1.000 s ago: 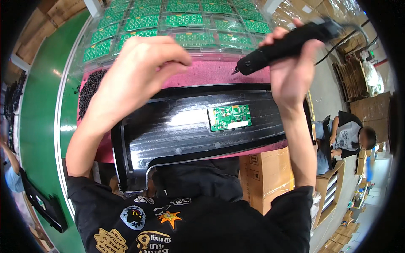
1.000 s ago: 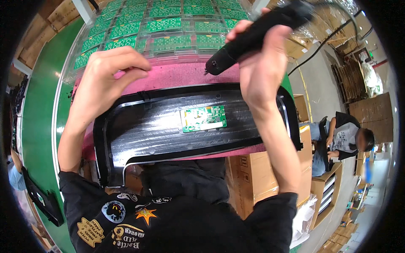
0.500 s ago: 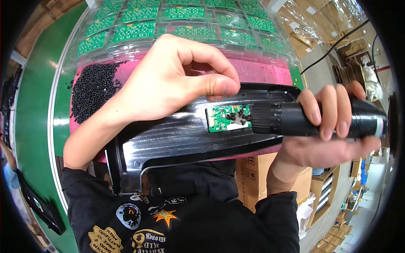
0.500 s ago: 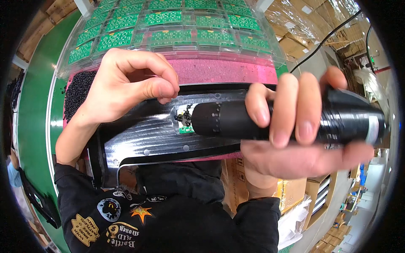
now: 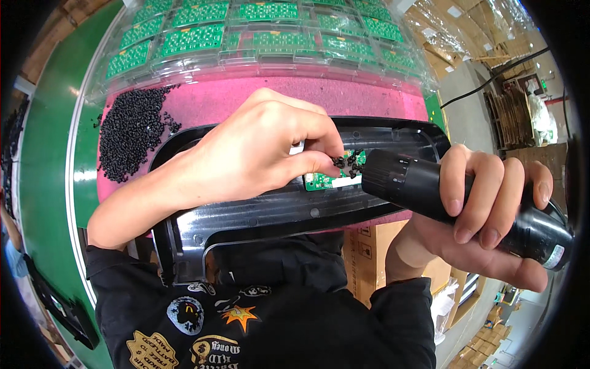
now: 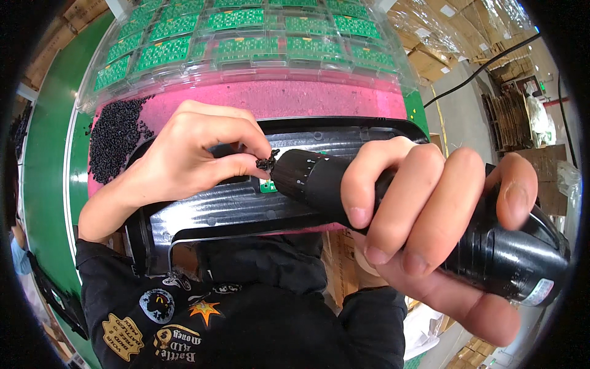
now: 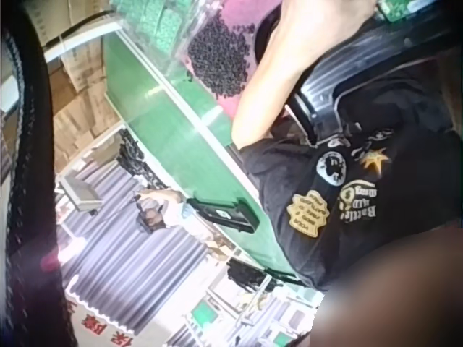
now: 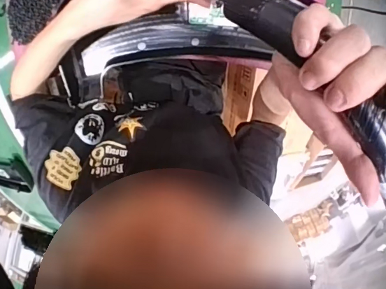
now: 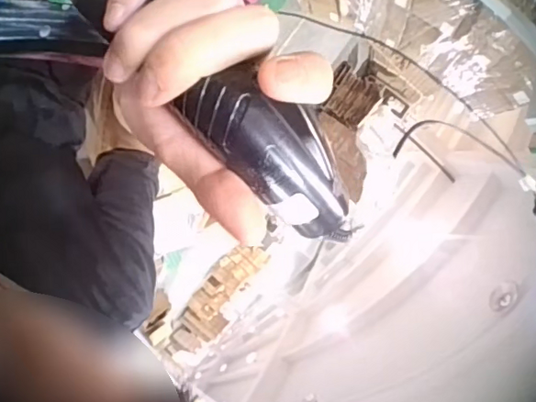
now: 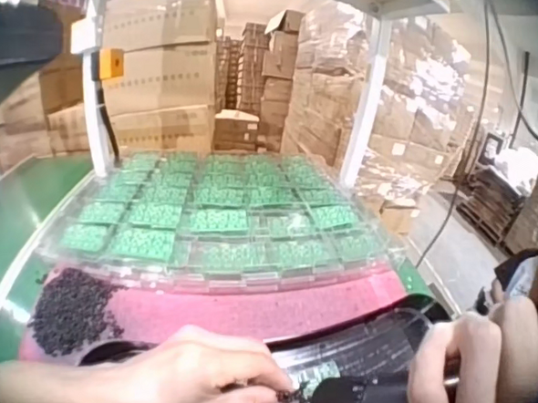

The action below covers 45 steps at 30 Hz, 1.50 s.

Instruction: The worker is assembling an electronic component by securing a PCB into a plastic housing using an electric screwdriver.

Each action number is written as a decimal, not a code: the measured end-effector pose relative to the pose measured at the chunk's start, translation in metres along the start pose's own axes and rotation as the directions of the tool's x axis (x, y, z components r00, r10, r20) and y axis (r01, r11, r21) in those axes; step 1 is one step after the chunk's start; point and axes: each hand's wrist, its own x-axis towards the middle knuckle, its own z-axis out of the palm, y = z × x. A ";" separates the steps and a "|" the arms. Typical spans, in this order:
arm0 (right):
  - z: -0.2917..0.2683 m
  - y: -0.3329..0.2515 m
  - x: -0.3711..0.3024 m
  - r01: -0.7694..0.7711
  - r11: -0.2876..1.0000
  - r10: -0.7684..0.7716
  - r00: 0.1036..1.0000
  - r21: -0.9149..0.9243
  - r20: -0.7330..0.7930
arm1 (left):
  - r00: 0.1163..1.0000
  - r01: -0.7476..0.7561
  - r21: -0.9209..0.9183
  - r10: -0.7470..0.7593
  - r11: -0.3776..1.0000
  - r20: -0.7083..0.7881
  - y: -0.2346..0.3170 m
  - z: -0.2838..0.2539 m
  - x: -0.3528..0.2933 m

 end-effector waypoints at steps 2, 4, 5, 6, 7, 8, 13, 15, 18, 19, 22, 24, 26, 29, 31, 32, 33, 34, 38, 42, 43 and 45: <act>-0.001 0.001 0.001 -0.002 1.000 0.002 1.000 -0.005 0.003 | 1.000 -0.029 0.034 0.029 0.999 -0.008 -0.001 -0.001 0.001; -0.003 0.001 0.002 -0.006 1.000 0.006 1.000 -0.009 0.015 | 0.996 -0.089 0.021 0.089 0.996 -0.027 -0.003 0.001 0.003; -0.004 0.001 0.003 -0.008 1.000 0.008 1.000 -0.010 0.021 | 0.996 -0.088 0.020 0.089 0.996 -0.024 -0.004 0.001 0.004; -0.006 0.001 0.003 -0.010 1.000 0.011 1.000 -0.012 0.027 | 0.991 -0.126 0.029 0.127 0.992 -0.034 -0.005 0.002 0.005; -0.004 0.003 0.002 -0.010 1.000 0.010 1.000 0.011 0.003 | 0.985 -0.166 0.035 0.168 0.985 -0.041 -0.006 0.003 0.007; -0.007 0.001 0.002 -0.053 0.998 0.052 0.998 0.026 0.033 | 0.985 -0.169 0.028 0.170 0.985 -0.034 -0.007 0.004 0.007; -0.012 -0.007 -0.002 -0.096 0.995 0.096 0.994 0.005 0.044 | 0.953 -0.278 0.178 0.294 0.944 -0.074 0.000 0.005 0.003; -0.012 -0.011 -0.005 -0.093 0.995 0.094 0.995 -0.027 0.022 | 0.967 -0.215 0.199 0.236 0.956 -0.091 0.006 0.009 -0.001; -0.026 -0.017 0.008 -0.217 0.964 0.241 0.956 -0.153 0.168 | 0.940 -0.185 0.320 0.263 0.929 -0.218 0.007 0.001 0.005; -0.037 -0.008 0.007 -0.193 0.972 0.214 0.963 -0.134 0.162 | 0.945 -0.122 0.339 0.214 0.933 -0.249 0.005 -0.002 0.002; -0.056 0.005 -0.008 -0.143 0.960 0.149 0.989 -0.242 0.004 | 0.992 0.012 0.297 0.025 0.955 -0.121 0.002 0.001 0.000; -0.060 0.009 -0.010 -0.226 0.944 0.210 0.974 -0.242 -0.089 | 0.999 -0.026 0.328 0.012 0.944 0.046 0.002 0.006 -0.001; -0.060 0.011 -0.010 -0.262 0.933 0.237 0.963 -0.247 -0.126 | 0.989 -0.026 0.341 -0.025 0.940 0.143 0.006 0.006 -0.003; -0.061 0.014 -0.011 -0.331 0.896 0.279 0.938 -0.296 -0.203 | 0.978 -0.108 0.289 0.050 0.951 0.202 -0.006 0.007 -0.004; -0.061 0.014 -0.011 -0.333 0.893 0.278 0.937 -0.302 -0.209 | 0.971 -0.142 0.273 0.079 0.952 0.227 -0.011 0.008 -0.002; -0.060 0.014 -0.011 -0.333 0.890 0.275 0.937 -0.311 -0.214 | 0.961 -0.178 0.255 0.112 0.950 0.251 -0.011 0.008 -0.002; -0.060 0.014 -0.011 -0.334 0.890 0.276 0.937 -0.311 -0.216 | 0.961 -0.177 0.253 0.112 0.951 0.253 -0.010 0.007 -0.002; -0.061 0.015 -0.010 -0.342 0.887 0.284 0.934 -0.311 -0.219 | 0.955 -0.159 0.270 0.079 0.950 0.286 -0.008 0.007 -0.002; -0.062 0.018 -0.009 -0.353 0.872 0.292 0.931 -0.339 -0.219 | 0.947 -0.140 0.313 0.034 0.939 0.320 -0.010 0.007 -0.004; -0.072 0.023 -0.008 -0.248 0.915 0.245 0.968 -0.318 -0.050 | 0.922 -0.111 0.340 -0.031 0.934 0.385 -0.009 0.006 -0.003; -0.074 0.025 -0.007 -0.251 0.916 0.247 0.968 -0.313 -0.052 | 0.922 -0.091 0.354 -0.055 0.931 0.384 -0.010 0.006 -0.004; -0.077 0.028 -0.004 -0.254 0.920 0.283 0.957 -0.298 0.058 | 0.921 -0.067 0.369 -0.085 0.927 0.381 -0.008 0.006 -0.004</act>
